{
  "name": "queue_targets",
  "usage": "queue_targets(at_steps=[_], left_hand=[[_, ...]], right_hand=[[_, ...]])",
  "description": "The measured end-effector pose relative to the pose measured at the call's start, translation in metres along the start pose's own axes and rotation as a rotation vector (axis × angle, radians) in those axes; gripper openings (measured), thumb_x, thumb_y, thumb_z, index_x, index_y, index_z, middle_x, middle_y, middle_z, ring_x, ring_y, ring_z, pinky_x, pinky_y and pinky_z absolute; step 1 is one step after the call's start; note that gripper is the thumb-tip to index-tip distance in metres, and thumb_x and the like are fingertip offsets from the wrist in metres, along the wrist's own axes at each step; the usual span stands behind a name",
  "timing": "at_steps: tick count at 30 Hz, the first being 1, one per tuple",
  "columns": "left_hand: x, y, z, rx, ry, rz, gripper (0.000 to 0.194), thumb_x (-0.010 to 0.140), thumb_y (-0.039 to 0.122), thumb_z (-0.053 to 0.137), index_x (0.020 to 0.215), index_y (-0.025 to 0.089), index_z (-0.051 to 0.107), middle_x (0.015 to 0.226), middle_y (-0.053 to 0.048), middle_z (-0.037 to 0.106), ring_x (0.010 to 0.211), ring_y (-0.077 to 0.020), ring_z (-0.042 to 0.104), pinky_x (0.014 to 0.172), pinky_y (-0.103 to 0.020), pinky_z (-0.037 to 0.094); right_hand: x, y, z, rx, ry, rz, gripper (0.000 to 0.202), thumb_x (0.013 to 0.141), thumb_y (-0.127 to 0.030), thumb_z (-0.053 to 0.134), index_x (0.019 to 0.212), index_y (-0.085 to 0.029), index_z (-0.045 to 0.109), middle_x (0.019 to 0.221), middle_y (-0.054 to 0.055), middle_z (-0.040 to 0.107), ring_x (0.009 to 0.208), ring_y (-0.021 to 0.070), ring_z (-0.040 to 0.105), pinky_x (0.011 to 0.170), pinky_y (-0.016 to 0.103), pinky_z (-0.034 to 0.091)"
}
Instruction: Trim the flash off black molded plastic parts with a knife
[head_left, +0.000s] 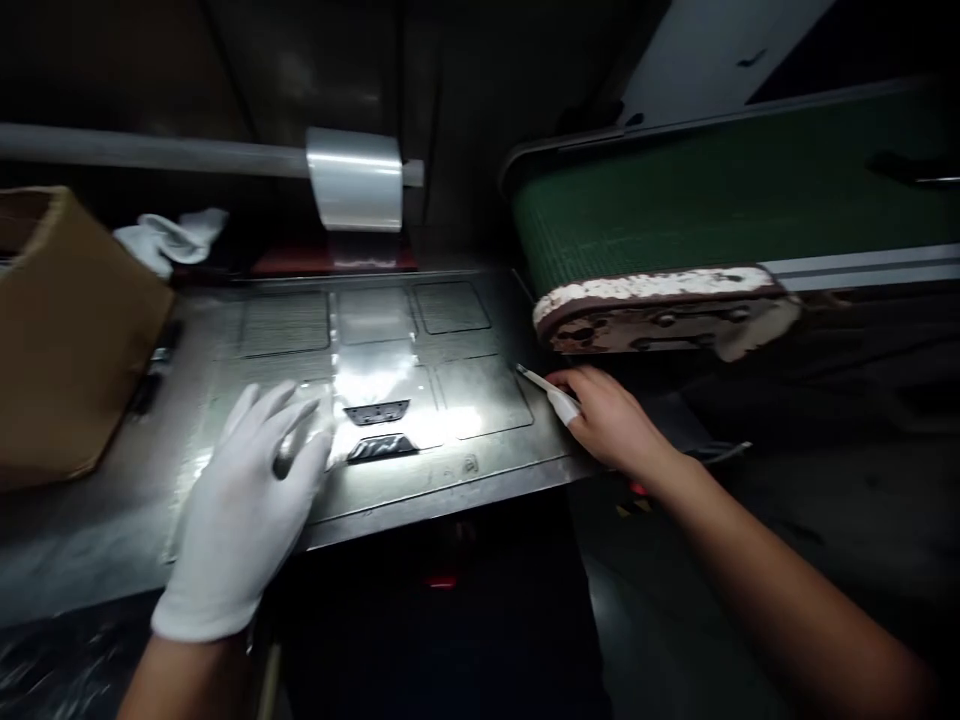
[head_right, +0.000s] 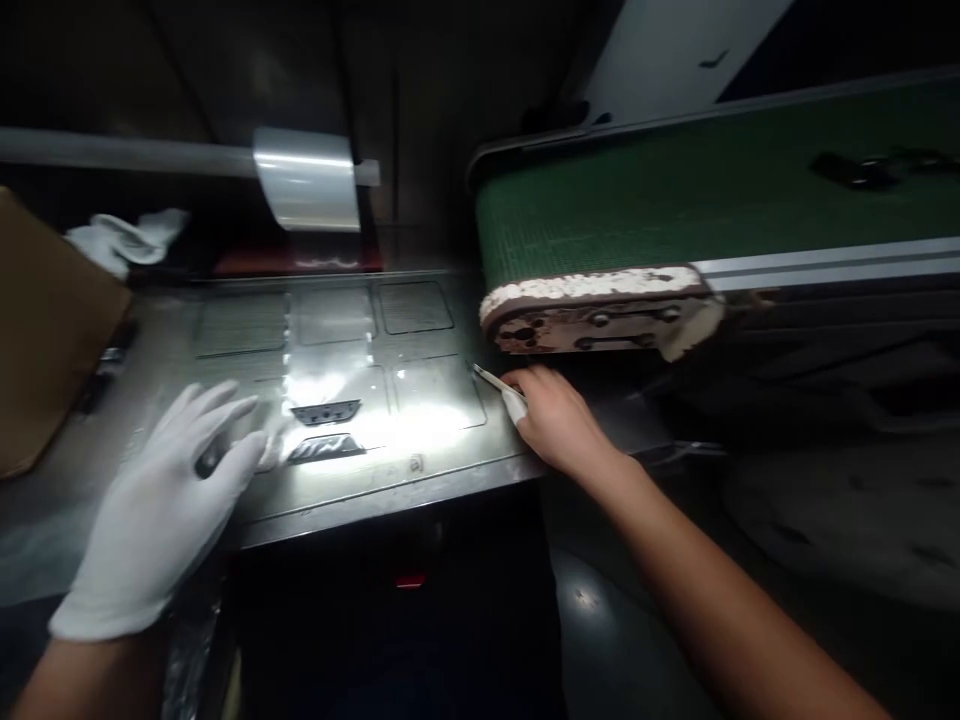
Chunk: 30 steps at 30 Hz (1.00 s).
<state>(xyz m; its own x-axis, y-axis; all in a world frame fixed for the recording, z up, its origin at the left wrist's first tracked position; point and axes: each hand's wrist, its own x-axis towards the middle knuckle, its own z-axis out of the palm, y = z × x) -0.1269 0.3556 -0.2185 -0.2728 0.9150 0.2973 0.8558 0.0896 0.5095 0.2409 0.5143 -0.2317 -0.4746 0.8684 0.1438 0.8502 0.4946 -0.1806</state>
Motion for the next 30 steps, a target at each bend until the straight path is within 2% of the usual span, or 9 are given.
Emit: queue_targets(at_steps=[3, 6, 9, 12, 15, 18, 21, 24, 30], left_hand=[[0.011, -0.009, -0.007, 0.048, -0.015, 0.089, 0.034, 0.100, 0.042, 0.059, 0.128, 0.026, 0.069, 0.154, -0.007, 0.056, 0.155, -0.0382, 0.034, 0.123, -0.064, 0.038], [0.019, -0.013, -0.006, 0.075, -0.061, 0.127, 0.031, 0.097, 0.041, 0.064, 0.121, 0.023, 0.072, 0.155, -0.009, 0.055, 0.156, -0.0384, 0.032, 0.122, -0.062, 0.041], [0.023, -0.014, 0.000, 0.093, -0.124, 0.170, 0.027, 0.095, 0.038, 0.065, 0.115, 0.022, 0.074, 0.152, -0.007, 0.057, 0.153, -0.0391, 0.037, 0.120, -0.061, 0.043], [0.025, -0.015, 0.004, 0.107, -0.160, 0.213, 0.021, 0.095, 0.030, 0.064, 0.112, 0.023, 0.075, 0.147, -0.006, 0.059, 0.147, -0.0366, 0.042, 0.123, -0.059, 0.039], [0.028, -0.015, 0.004, 0.110, -0.167, 0.239, 0.017, 0.093, 0.023, 0.063, 0.106, 0.024, 0.074, 0.138, -0.006, 0.062, 0.139, -0.0348, 0.048, 0.120, -0.055, 0.042], [0.030, -0.013, 0.001, 0.100, -0.170, 0.239, 0.012, 0.092, 0.020, 0.062, 0.098, 0.024, 0.071, 0.127, -0.007, 0.064, 0.128, -0.0342, 0.052, 0.110, -0.052, 0.050], [0.031, -0.012, 0.000, 0.102, -0.173, 0.222, 0.011, 0.091, 0.018, 0.061, 0.095, 0.025, 0.068, 0.124, -0.008, 0.063, 0.124, -0.0342, 0.053, 0.107, -0.054, 0.050], [0.031, -0.012, 0.001, 0.111, -0.186, 0.208, 0.010, 0.092, 0.019, 0.061, 0.097, 0.025, 0.068, 0.123, -0.007, 0.063, 0.123, -0.0335, 0.052, 0.111, -0.055, 0.047], [0.031, -0.014, 0.004, 0.081, -0.184, 0.223, 0.015, 0.094, 0.023, 0.062, 0.106, 0.025, 0.071, 0.129, -0.006, 0.064, 0.128, -0.0324, 0.051, 0.108, -0.050, 0.051]], right_hand=[[0.002, -0.009, -0.002, 0.105, 0.065, -0.079, 0.031, 0.091, -0.014, 0.053, 0.121, -0.019, 0.061, 0.114, 0.011, 0.065, 0.106, 0.0274, 0.066, 0.090, 0.041, 0.056], [0.007, -0.038, -0.011, 0.230, 0.101, -0.190, 0.027, 0.099, -0.024, 0.054, 0.125, -0.020, 0.057, 0.118, 0.010, 0.066, 0.101, 0.0234, 0.067, 0.085, 0.036, 0.056], [0.021, -0.081, -0.020, 0.265, -0.042, -0.371, 0.034, 0.098, -0.018, 0.053, 0.131, -0.020, 0.058, 0.123, 0.008, 0.070, 0.107, 0.0214, 0.069, 0.091, 0.034, 0.054], [0.041, -0.122, -0.026, 0.178, -0.178, -0.538, 0.053, 0.086, -0.005, 0.052, 0.138, -0.016, 0.059, 0.124, 0.009, 0.071, 0.114, 0.0246, 0.066, 0.095, 0.036, 0.051], [0.061, -0.153, -0.028, 0.016, -0.269, -0.609, 0.063, 0.077, 0.000, 0.053, 0.137, -0.017, 0.063, 0.113, 0.007, 0.073, 0.102, 0.0242, 0.067, 0.079, 0.032, 0.046], [0.076, -0.174, -0.024, -0.079, -0.327, -0.638, 0.059, 0.080, -0.001, 0.052, 0.132, -0.022, 0.067, 0.112, 0.005, 0.074, 0.091, 0.0199, 0.066, 0.065, 0.029, 0.035], [0.083, -0.184, -0.018, -0.100, -0.344, -0.651, 0.055, 0.084, -0.002, 0.050, 0.132, -0.024, 0.068, 0.112, 0.004, 0.074, 0.088, 0.0186, 0.066, 0.061, 0.030, 0.029], [0.085, -0.183, -0.013, -0.084, -0.374, -0.660, 0.056, 0.083, -0.001, 0.051, 0.131, -0.023, 0.068, 0.112, 0.003, 0.073, 0.089, 0.0185, 0.066, 0.062, 0.029, 0.030], [0.076, -0.145, -0.017, -0.047, -0.346, -0.639, 0.064, 0.075, 0.003, 0.053, 0.131, -0.022, 0.069, 0.115, 0.004, 0.074, 0.097, 0.0204, 0.068, 0.068, 0.028, 0.040]])
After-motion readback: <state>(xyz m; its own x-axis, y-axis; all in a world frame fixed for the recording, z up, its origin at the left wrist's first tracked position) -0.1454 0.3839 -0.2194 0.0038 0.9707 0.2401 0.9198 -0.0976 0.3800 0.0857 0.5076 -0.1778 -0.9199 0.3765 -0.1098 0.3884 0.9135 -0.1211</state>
